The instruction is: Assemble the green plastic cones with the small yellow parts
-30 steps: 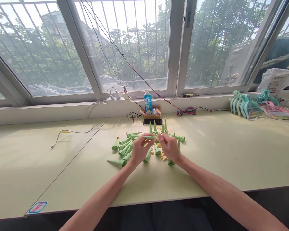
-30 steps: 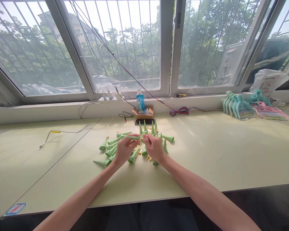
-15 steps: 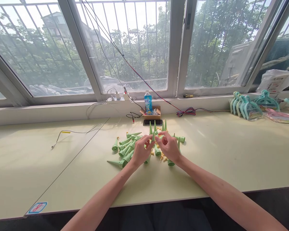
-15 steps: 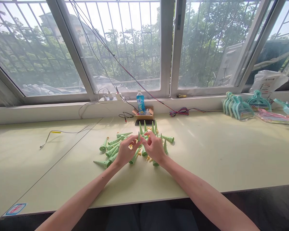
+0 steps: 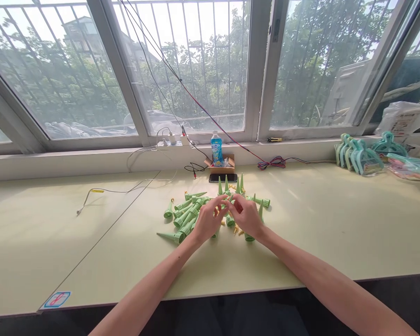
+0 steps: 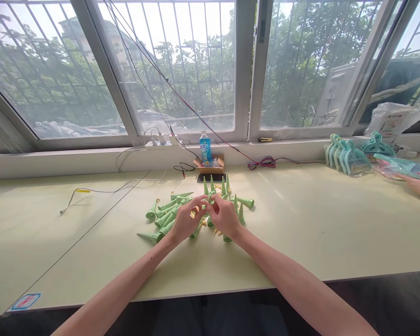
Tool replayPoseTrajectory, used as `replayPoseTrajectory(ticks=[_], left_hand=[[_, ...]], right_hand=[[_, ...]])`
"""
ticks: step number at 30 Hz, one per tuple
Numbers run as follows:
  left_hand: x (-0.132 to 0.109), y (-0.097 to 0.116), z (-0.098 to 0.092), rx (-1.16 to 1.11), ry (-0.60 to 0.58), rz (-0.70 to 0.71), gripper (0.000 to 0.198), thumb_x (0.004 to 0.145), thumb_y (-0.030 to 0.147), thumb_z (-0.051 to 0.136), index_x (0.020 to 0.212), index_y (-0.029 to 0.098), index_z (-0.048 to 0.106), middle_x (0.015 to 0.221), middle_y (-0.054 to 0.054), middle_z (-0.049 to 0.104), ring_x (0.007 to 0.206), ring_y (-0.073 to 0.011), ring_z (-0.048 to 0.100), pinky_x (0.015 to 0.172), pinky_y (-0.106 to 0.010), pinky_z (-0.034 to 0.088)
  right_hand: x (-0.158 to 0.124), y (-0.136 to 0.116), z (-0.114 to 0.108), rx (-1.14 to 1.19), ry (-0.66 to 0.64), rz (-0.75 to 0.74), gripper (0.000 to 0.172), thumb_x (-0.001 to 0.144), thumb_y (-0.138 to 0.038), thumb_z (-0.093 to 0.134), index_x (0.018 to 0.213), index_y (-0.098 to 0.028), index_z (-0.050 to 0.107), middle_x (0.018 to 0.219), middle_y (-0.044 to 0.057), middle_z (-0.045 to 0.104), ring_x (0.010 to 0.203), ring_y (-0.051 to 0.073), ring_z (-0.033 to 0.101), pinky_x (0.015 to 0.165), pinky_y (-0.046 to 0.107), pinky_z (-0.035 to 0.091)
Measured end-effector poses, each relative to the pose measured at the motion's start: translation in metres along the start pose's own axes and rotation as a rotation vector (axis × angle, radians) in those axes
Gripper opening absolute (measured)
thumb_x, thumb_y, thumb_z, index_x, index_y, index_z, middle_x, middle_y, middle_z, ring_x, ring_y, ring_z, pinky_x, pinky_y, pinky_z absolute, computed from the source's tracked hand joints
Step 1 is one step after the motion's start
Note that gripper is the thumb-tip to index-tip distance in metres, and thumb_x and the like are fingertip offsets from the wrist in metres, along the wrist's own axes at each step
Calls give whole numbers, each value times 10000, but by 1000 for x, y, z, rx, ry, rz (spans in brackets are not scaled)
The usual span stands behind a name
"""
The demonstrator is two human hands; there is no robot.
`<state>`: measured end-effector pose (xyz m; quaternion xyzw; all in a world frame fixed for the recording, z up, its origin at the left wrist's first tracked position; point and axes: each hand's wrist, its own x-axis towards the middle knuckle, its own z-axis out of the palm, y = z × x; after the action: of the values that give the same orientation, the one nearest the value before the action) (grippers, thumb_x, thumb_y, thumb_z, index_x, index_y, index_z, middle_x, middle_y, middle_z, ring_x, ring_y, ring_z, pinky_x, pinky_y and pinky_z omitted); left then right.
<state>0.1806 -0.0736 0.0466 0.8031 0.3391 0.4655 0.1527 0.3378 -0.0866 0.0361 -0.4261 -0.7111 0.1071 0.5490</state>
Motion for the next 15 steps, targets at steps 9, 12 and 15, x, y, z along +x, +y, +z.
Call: replayPoseTrajectory(ticks=[9,12,15], left_hand=[[0,-2,-2,41,121,-54,219,943,338,500,1054,204,633,701,9,621,577,-108,552,551,-216,452],[1,-3,-4,62,173,-95,196,924,320,520,1054,211,616,545,74,457,461,-94,412,512,-211,380],[0,-4,-6,74,179,-119,201,929,285,482,1067,212,608,520,84,384,448,-98,362,496,-210,330]], right_hand=[[0,-3,-4,-83,66,-47,286,932,-358,524,694,-206,482,512,-51,435,450,98,382,479,230,328],[1,-4,-4,-114,84,-96,281,930,-336,525,686,-204,482,525,-43,462,452,95,386,489,227,341],[3,-8,-6,-142,86,-142,275,933,-314,519,685,-201,484,549,-34,486,467,94,396,501,224,347]])
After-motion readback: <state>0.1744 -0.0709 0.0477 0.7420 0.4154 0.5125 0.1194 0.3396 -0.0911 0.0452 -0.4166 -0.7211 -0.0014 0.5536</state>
